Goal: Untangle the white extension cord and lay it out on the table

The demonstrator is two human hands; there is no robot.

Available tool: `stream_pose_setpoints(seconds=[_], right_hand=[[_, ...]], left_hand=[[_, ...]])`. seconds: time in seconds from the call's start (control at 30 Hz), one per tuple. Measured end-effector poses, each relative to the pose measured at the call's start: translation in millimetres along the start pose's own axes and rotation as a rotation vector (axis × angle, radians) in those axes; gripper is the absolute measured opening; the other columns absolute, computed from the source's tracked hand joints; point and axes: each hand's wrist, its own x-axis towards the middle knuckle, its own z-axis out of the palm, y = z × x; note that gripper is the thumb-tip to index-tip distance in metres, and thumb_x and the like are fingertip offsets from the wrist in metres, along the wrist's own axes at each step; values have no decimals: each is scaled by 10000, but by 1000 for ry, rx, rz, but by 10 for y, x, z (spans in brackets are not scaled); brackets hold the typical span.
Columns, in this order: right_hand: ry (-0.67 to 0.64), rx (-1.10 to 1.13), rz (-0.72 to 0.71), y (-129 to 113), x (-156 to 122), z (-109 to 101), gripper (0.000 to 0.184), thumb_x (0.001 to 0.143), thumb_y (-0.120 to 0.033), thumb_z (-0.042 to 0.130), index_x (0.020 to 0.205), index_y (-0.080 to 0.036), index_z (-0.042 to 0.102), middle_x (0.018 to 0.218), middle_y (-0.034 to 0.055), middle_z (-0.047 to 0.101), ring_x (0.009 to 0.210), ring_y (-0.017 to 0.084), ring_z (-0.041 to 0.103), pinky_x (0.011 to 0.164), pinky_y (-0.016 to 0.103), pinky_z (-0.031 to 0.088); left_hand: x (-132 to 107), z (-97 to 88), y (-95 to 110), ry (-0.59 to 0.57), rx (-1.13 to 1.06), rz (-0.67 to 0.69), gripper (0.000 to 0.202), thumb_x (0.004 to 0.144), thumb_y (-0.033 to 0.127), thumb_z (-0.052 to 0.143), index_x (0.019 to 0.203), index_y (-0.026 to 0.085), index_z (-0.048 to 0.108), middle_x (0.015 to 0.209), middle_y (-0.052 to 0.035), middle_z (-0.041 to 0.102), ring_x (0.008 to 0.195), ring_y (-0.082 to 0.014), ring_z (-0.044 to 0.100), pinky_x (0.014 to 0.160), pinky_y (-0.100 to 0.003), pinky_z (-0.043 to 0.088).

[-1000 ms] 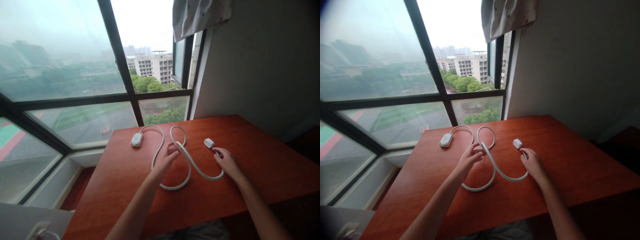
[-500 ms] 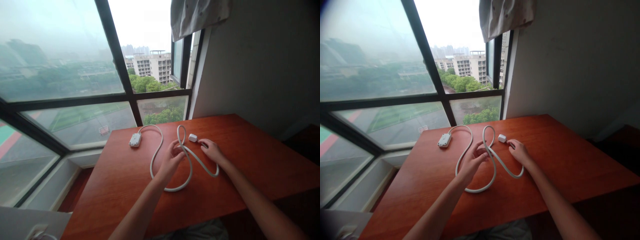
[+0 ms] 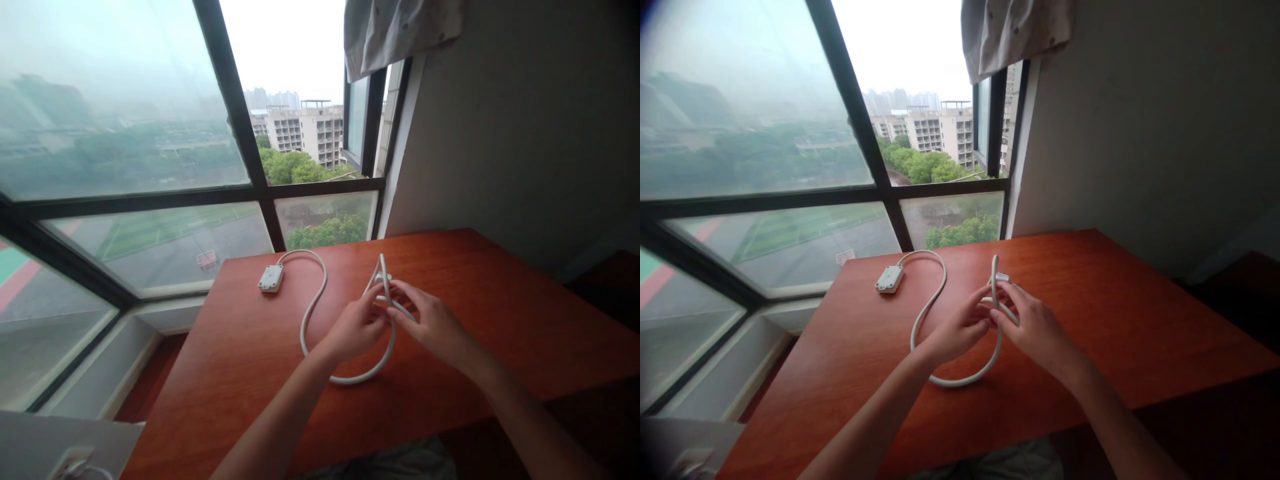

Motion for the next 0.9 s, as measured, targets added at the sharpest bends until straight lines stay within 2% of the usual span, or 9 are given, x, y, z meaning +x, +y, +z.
stream_pose_setpoints(seconds=[0.1,0.2,0.27,0.4,0.5,0.57,0.67,0.8,0.9], right_hand=[[113,-63,9,26,-2,90,412,765,-266,637,1177,-269,632,1064,61,715,919,262,669,850,403,529],[192,-58,37,80,-21,121,448,752,-215,617,1196,-278,611,1046,54,718,876,252,676,820,394,538],[218,-40,42,79,-43,122,487,742,-210,622,1222,-289,592,1044,46,715,879,252,671,835,400,535],[192,28,41,40,-66,121,514,734,-210,627,1237,-305,578,1015,30,710,870,242,663,871,407,529],[194,21,47,51,-70,121,487,760,-248,629,1240,-304,571,1000,32,702,866,235,658,865,399,528],[234,21,54,75,-87,109,459,782,-297,632,1237,-291,569,994,41,697,871,235,656,857,391,527],[275,43,71,100,-144,62,466,803,-345,628,1256,-267,555,966,52,688,865,230,652,846,375,528],[346,-46,112,123,-240,-35,453,807,-355,605,1244,-243,568,913,47,672,801,212,649,782,347,543],[370,-92,131,208,-295,-100,470,814,-363,588,1262,-225,558,923,46,679,799,202,658,762,330,553]], left_hand=[[55,-37,-43,-34,137,28,539,814,140,543,1343,237,507,948,-58,720,838,-182,677,775,-287,516],[123,-143,-99,77,309,-29,466,838,148,489,1297,216,530,867,-54,711,767,-178,668,724,-279,507],[165,-213,-116,139,472,-35,415,836,153,490,1238,215,572,915,-68,701,781,-185,657,728,-285,497],[237,-244,-120,-67,695,118,313,785,158,593,1077,241,670,1121,-88,662,929,-226,643,823,-304,472],[277,-201,-144,-162,789,127,142,842,215,577,921,221,695,912,-78,697,773,-222,651,741,-301,469],[283,-195,-156,-126,850,107,181,896,238,512,834,199,677,788,-82,679,677,-215,631,683,-297,450],[251,-265,-120,-21,913,86,216,926,229,456,830,183,644,801,-100,663,683,-218,619,669,-297,424],[197,-492,-1,119,982,56,194,920,201,440,829,178,610,803,-82,648,681,-194,595,638,-274,401],[195,-713,60,273,886,61,192,900,178,438,812,170,609,742,-55,640,660,-175,583,627,-264,404]])
